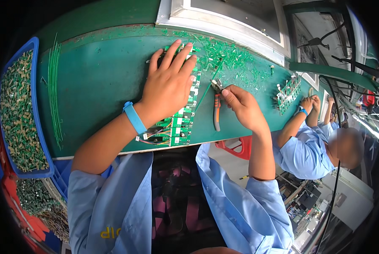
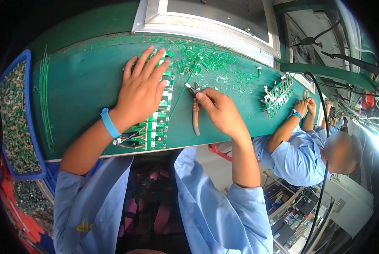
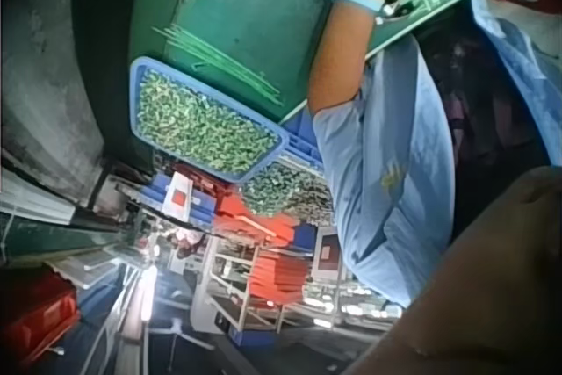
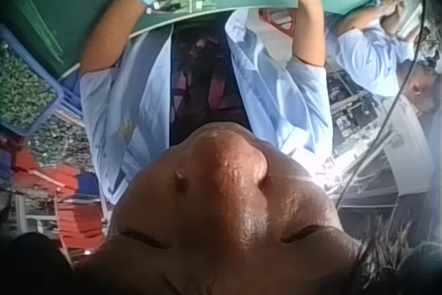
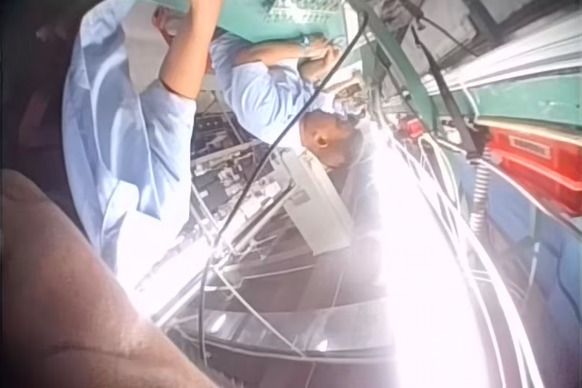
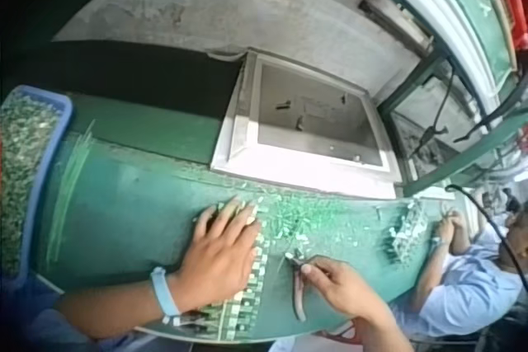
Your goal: Manual trimming of component leads on printed circuit boards using clippers at a factory workbench.
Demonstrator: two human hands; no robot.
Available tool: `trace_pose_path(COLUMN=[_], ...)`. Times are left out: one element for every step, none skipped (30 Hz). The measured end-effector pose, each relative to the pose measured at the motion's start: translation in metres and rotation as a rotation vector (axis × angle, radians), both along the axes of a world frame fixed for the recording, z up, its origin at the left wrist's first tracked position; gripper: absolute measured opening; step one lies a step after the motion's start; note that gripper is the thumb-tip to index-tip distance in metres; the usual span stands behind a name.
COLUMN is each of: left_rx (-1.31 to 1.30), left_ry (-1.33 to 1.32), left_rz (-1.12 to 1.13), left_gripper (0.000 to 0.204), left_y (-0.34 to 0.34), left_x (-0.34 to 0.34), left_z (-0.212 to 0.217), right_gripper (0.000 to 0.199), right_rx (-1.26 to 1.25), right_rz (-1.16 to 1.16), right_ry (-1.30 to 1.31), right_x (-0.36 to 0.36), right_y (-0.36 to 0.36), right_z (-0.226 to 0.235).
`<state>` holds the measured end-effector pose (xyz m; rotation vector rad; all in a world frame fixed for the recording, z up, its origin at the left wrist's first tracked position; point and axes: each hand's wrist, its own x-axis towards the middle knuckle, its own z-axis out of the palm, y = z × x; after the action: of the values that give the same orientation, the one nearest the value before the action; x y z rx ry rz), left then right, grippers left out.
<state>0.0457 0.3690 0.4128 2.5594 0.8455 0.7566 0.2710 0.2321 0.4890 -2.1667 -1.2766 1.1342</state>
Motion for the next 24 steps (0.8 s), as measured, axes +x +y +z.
trace_pose_path(left_rx=[0.006, 0.003, 0.0, -0.003, -0.005, 0.004, -0.001, 0.0, 0.001, 0.003, 0.024, -0.16, -0.347, -0.536, -0.727, -0.713, -0.889, -1.063, -1.236, -1.411, -1.506, -1.597, -1.578, -1.59], left_ry=[-0.004, -0.012, -0.02, -0.028, -0.036, -0.042, -0.065, -0.09, -0.114, -0.138, -0.149, -0.22, -0.285, -0.336, -0.381, -0.381, -0.429, -0.471, -0.508, -0.54, -0.66, -0.782, -0.776, -0.763], left_rz=[-0.006, -0.006, -0.006, -0.007, -0.008, -0.018, -0.022, -0.037, -0.052, -0.069, -0.101, -0.14, -0.186, -0.217, -0.248, -0.274, -0.331, -0.386, -0.437, -0.484, -0.582, -0.678, -0.683, -0.758], left_gripper=[0.048, 0.048, 0.048, 0.047, 0.047, 0.047, 0.048, 0.048, 0.049, 0.049, 0.049, 0.047, 0.045, 0.042, 0.04, 0.04, 0.037, 0.034, 0.032, 0.029, 0.025, 0.021, 0.021, 0.019], left_y=[0.001, 0.001, 0.001, 0.001, 0.001, 0.001, 0.0, 0.003, 0.006, 0.008, 0.013, 0.018, 0.021, 0.022, 0.024, 0.031, 0.039, 0.05, 0.059, 0.066, 0.067, 0.068, 0.07, 0.07], left_x=[0.0, -0.001, -0.001, -0.002, -0.003, -0.003, -0.004, -0.005, -0.005, -0.004, -0.002, -0.001, 0.002, 0.001, 0.004, 0.008, 0.01, 0.013, 0.015, 0.022, 0.027, 0.031, 0.037, 0.047], left_z=[0.0, 0.0, 0.0, 0.0, 0.002, 0.005, 0.01, 0.017, 0.024, 0.032, 0.044, 0.058, 0.071, 0.084, 0.091, 0.091, 0.085, 0.076, 0.066, 0.06, 0.054, 0.049, 0.051, 0.056], right_gripper=[0.034, 0.032, 0.031, 0.03, 0.029, 0.029, 0.027, 0.026, 0.025, 0.023, 0.023, 0.022, 0.021, 0.019, 0.018, 0.017, 0.015, 0.015, 0.016, 0.018, 0.022, 0.026, 0.026, 0.031], right_rx=[0.006, 0.017, 0.029, 0.04, 0.053, 0.061, 0.049, 0.042, 0.035, 0.029, 0.049, 0.155, 0.258, 0.359, 0.459, 0.473, 0.488, 0.507, 0.503, 0.499, 0.464, 0.428, 0.446, 0.464], right_rz=[-0.006, -0.013, -0.02, -0.027, -0.034, -0.044, -0.033, -0.032, -0.032, -0.035, -0.066, 0.011, 0.085, 0.175, 0.265, 0.325, 0.387, 0.373, 0.371, 0.373, 0.342, 0.318, 0.326, 0.255], right_ry=[-0.004, -0.014, -0.024, -0.034, -0.044, -0.05, -0.072, -0.096, -0.119, -0.142, -0.154, -0.166, -0.185, -0.198, -0.215, -0.157, -0.099, -0.116, 0.015, 0.148, 0.278, 0.409, 0.406, 0.765], right_x=[0.0, 0.001, 0.001, 0.002, 0.003, 0.004, 0.004, 0.003, 0.004, 0.005, 0.007, 0.011, 0.015, 0.018, 0.019, 0.021, 0.023, 0.025, 0.025, 0.027, 0.031, 0.034, 0.032, 0.028], right_y=[0.001, 0.001, 0.002, 0.002, 0.002, 0.002, 0.004, 0.005, 0.006, 0.007, 0.007, 0.008, 0.006, 0.006, 0.005, 0.009, 0.012, 0.014, 0.015, 0.014, 0.013, 0.012, 0.007, 0.002], right_z=[0.0, 0.0, 0.0, 0.0, 0.001, 0.006, 0.014, 0.023, 0.031, 0.036, 0.039, 0.04, 0.041, 0.042, 0.044, 0.048, 0.053, 0.053, 0.049, 0.044, 0.036, 0.023, 0.001, -0.025])
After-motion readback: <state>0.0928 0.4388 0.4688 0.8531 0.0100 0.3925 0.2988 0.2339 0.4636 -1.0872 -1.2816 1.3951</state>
